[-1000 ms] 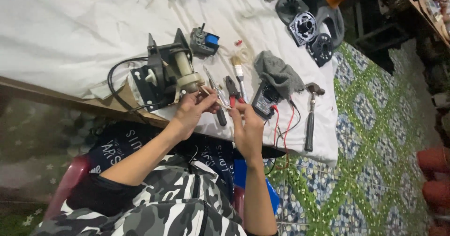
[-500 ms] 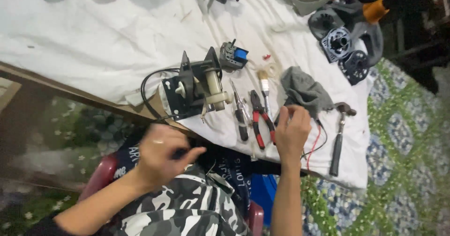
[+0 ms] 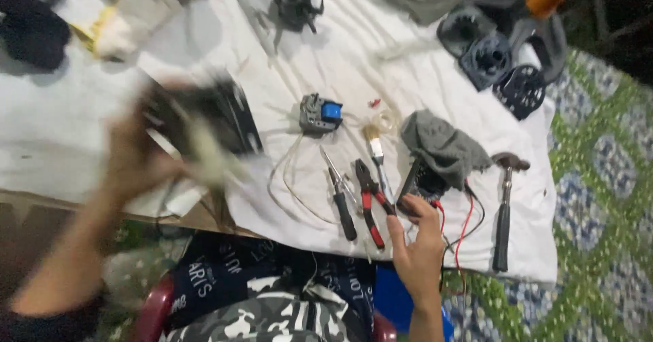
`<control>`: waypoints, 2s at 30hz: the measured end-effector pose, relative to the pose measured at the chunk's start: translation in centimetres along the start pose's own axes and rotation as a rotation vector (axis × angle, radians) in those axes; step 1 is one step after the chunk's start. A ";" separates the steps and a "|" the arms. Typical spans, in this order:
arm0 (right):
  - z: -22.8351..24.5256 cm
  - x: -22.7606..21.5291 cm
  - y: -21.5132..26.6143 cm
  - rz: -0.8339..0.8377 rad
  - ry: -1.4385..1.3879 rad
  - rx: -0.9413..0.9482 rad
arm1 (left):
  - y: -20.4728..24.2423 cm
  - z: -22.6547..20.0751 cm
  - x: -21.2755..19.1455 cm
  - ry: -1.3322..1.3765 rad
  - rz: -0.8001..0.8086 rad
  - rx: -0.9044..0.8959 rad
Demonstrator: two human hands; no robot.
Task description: The person repairs an electrical device by stripping wires with pliers and using a soldering iron to connect them. They then assemble the device by attaching a motor and a fan blade, securing the components with a hammer, and finally testing the assembled unit.
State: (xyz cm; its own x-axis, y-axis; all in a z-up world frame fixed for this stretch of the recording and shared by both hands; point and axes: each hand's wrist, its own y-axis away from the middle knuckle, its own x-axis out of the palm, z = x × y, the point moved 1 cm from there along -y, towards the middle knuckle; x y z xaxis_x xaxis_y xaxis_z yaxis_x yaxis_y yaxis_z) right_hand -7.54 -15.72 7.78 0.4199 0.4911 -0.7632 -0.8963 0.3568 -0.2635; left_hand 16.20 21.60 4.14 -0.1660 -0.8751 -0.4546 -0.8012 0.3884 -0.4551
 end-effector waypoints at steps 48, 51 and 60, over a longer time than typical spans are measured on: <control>-4.0 12.9 -17.8 0.177 -0.055 -0.262 | -12.8 2.2 5.5 0.322 0.308 -0.257; -6.7 13.2 -18.4 0.134 -0.026 -0.209 | -12.8 2.6 5.5 0.336 0.283 -0.299; -6.6 12.2 -23.9 -0.014 0.259 -0.192 | -12.5 3.6 6.4 0.282 0.230 -0.297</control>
State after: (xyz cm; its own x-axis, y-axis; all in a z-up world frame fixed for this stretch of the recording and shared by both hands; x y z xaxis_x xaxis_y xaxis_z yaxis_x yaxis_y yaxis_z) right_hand 18.12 -23.49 0.86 0.4040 0.2604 -0.8769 -0.9116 0.1938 -0.3624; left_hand 27.21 12.19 4.13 -0.4750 -0.8364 -0.2736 -0.8485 0.5177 -0.1095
